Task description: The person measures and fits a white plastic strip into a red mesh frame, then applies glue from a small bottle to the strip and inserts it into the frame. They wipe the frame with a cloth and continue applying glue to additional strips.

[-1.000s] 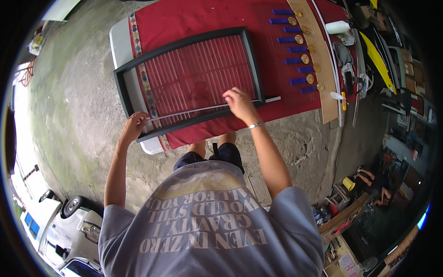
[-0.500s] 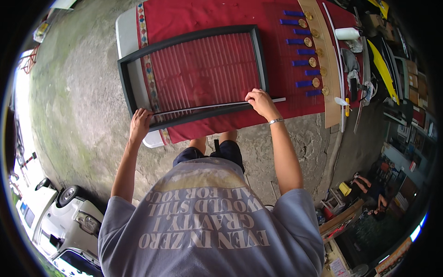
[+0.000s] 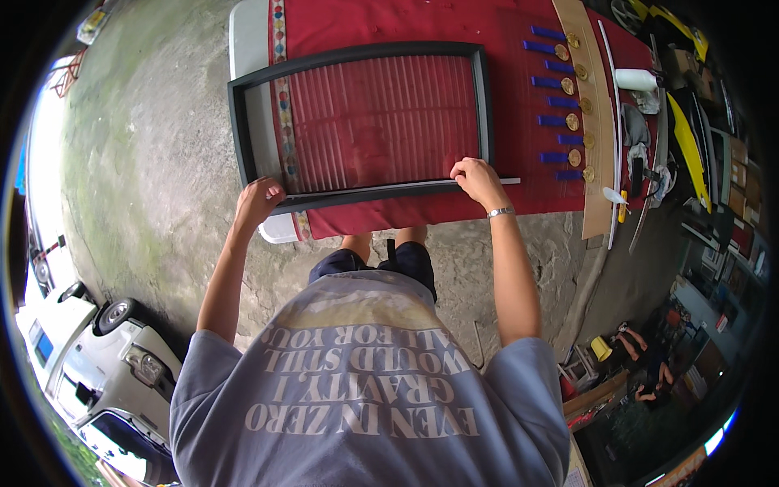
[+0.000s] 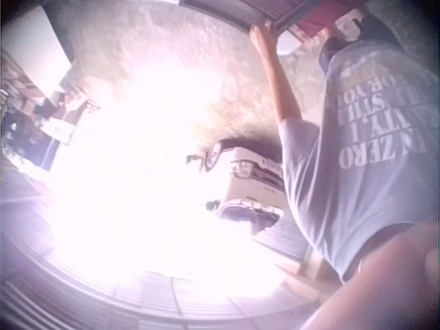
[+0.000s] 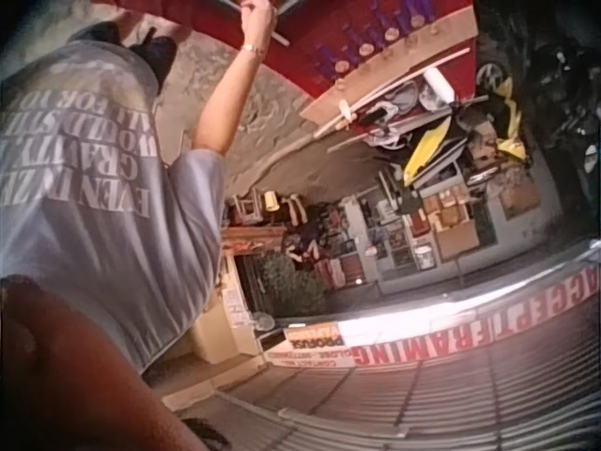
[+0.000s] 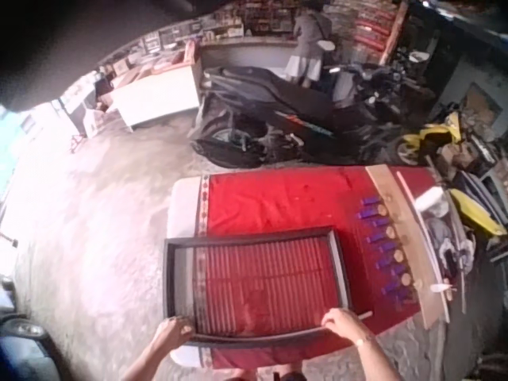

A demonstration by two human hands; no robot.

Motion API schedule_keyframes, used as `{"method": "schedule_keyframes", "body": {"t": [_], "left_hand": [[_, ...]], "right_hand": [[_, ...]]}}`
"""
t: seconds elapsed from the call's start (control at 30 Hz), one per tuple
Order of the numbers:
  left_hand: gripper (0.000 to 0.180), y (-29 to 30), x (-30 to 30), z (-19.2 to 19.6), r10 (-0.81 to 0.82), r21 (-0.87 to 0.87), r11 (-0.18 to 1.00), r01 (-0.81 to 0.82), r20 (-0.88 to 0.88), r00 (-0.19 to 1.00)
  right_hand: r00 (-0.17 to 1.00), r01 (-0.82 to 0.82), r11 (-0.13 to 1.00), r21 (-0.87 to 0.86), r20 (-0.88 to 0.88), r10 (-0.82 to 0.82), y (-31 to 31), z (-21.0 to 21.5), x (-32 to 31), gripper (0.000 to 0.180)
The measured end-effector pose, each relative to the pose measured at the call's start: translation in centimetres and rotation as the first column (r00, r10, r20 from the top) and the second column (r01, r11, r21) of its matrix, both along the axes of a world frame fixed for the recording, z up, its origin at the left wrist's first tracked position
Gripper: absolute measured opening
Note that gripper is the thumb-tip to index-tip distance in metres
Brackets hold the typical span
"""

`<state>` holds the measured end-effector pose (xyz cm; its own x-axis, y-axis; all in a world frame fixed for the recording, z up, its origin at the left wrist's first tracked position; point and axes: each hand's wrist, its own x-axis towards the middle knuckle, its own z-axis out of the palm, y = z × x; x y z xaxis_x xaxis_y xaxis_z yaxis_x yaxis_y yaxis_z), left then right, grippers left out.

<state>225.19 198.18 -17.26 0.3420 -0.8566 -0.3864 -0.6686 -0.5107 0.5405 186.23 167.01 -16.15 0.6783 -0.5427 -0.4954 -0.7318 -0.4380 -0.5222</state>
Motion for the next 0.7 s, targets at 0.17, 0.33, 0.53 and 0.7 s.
{"method": "schedule_keyframes", "body": {"t": [0.17,0.33,0.53,0.7], "left_hand": [[0.011,-0.1,0.0,0.0,0.057,0.109,0.992,-0.057,0.004,0.998],[0.012,-0.5,-0.2,0.4,0.035,0.162,0.986,-0.039,0.031,0.999],[0.014,0.1,-0.4,0.0,0.032,0.175,0.983,-0.049,0.097,0.995],[0.015,0.9,-1.2,0.8,-0.011,-0.029,0.999,0.016,0.162,0.987]], "right_hand": [[0.99,-0.141,0.985,-0.098,0.008,0.143,1.8,2.0,0.1,0.02],[0.971,-0.202,0.929,-0.311,0.061,0.232,3.8,0.7,-1.1,0.033],[0.966,-0.237,0.858,-0.456,-0.018,0.258,6.5,-0.1,0.4,0.029],[0.973,-0.144,0.831,-0.538,0.075,0.217,8.1,-0.8,0.4,0.032]]}}
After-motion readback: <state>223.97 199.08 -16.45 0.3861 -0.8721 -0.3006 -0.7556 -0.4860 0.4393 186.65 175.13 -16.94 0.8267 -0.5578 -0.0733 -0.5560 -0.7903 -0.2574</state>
